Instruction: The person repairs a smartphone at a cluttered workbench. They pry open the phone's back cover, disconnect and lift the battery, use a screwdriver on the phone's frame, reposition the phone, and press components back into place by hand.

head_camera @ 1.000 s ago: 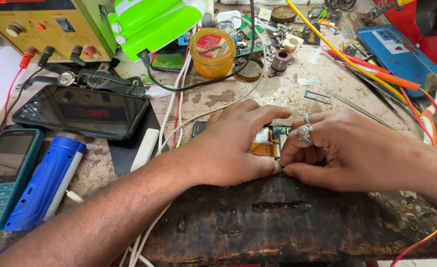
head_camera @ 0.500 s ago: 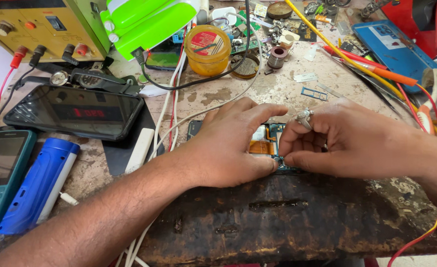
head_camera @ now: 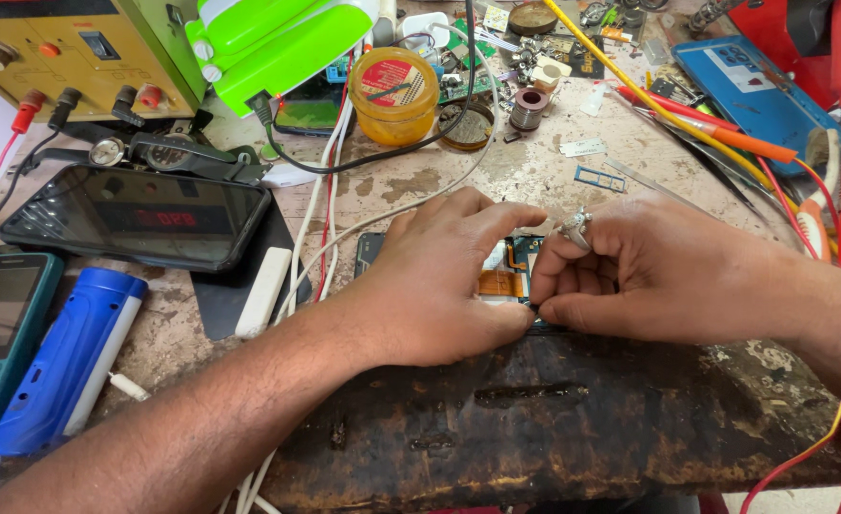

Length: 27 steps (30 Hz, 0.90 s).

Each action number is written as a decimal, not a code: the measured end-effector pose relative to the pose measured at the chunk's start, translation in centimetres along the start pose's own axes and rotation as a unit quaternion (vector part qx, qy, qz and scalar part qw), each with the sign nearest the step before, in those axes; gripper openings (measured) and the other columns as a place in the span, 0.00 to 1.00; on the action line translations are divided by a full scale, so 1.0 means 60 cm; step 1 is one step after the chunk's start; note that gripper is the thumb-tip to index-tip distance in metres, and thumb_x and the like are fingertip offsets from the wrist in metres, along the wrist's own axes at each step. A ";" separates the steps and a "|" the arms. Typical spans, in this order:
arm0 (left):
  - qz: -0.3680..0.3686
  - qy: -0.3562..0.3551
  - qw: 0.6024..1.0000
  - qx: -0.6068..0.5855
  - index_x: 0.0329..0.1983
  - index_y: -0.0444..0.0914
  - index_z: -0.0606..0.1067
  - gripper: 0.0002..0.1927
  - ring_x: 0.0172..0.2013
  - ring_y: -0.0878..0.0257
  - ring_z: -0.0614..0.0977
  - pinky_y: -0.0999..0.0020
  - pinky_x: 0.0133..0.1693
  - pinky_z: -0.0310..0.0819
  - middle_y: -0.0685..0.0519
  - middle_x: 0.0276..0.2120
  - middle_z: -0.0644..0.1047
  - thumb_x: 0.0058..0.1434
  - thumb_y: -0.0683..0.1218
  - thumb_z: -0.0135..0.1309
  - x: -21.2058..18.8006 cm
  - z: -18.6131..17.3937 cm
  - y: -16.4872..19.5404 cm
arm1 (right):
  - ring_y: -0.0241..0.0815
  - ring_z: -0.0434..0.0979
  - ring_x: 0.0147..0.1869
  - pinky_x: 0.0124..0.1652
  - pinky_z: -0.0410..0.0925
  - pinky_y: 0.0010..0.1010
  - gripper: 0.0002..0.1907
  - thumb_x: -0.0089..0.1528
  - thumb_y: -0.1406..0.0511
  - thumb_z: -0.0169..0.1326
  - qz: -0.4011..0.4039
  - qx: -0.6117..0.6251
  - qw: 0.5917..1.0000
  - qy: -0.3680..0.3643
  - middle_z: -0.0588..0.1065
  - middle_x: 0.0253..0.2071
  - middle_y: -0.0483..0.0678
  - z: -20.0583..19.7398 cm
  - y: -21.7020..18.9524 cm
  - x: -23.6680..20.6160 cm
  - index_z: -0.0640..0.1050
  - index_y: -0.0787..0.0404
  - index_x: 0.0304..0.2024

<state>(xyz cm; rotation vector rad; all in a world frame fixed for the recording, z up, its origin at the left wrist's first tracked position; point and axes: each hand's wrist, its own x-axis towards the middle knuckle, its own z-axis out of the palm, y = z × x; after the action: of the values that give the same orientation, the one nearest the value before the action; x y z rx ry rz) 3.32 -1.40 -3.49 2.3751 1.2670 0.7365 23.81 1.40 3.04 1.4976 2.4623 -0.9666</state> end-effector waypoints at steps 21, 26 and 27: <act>-0.019 0.008 1.000 -0.003 0.59 0.47 0.75 0.34 0.60 0.48 0.71 0.50 0.62 0.57 0.47 0.52 0.74 0.45 0.56 0.61 0.001 0.005 0.000 | 0.29 0.73 0.22 0.25 0.66 0.27 0.09 0.55 0.60 0.68 0.043 0.046 0.998 -0.002 0.79 0.18 0.41 0.000 0.001 0.007 0.87 0.58 0.34; -0.009 0.018 1.000 -0.008 0.59 0.47 0.75 0.34 0.61 0.48 0.70 0.49 0.62 0.56 0.46 0.53 0.73 0.46 0.56 0.61 0.001 0.006 0.002 | 0.29 0.72 0.23 0.25 0.65 0.27 0.09 0.55 0.60 0.67 0.022 0.060 0.998 -0.012 0.78 0.18 0.42 0.002 0.011 0.010 0.87 0.58 0.34; -0.011 0.018 1.000 -0.007 0.58 0.47 0.75 0.33 0.61 0.48 0.70 0.49 0.62 0.56 0.46 0.53 0.73 0.45 0.56 0.61 0.002 0.006 0.002 | 0.28 0.72 0.23 0.25 0.65 0.26 0.09 0.55 0.61 0.67 0.015 0.068 0.997 -0.011 0.78 0.19 0.41 0.003 0.015 0.011 0.87 0.58 0.34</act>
<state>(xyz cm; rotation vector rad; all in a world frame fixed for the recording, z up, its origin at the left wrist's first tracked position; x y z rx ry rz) 3.66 -1.42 -3.66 2.3437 1.2969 0.7822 24.20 2.07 2.20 1.5488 2.3956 -1.1608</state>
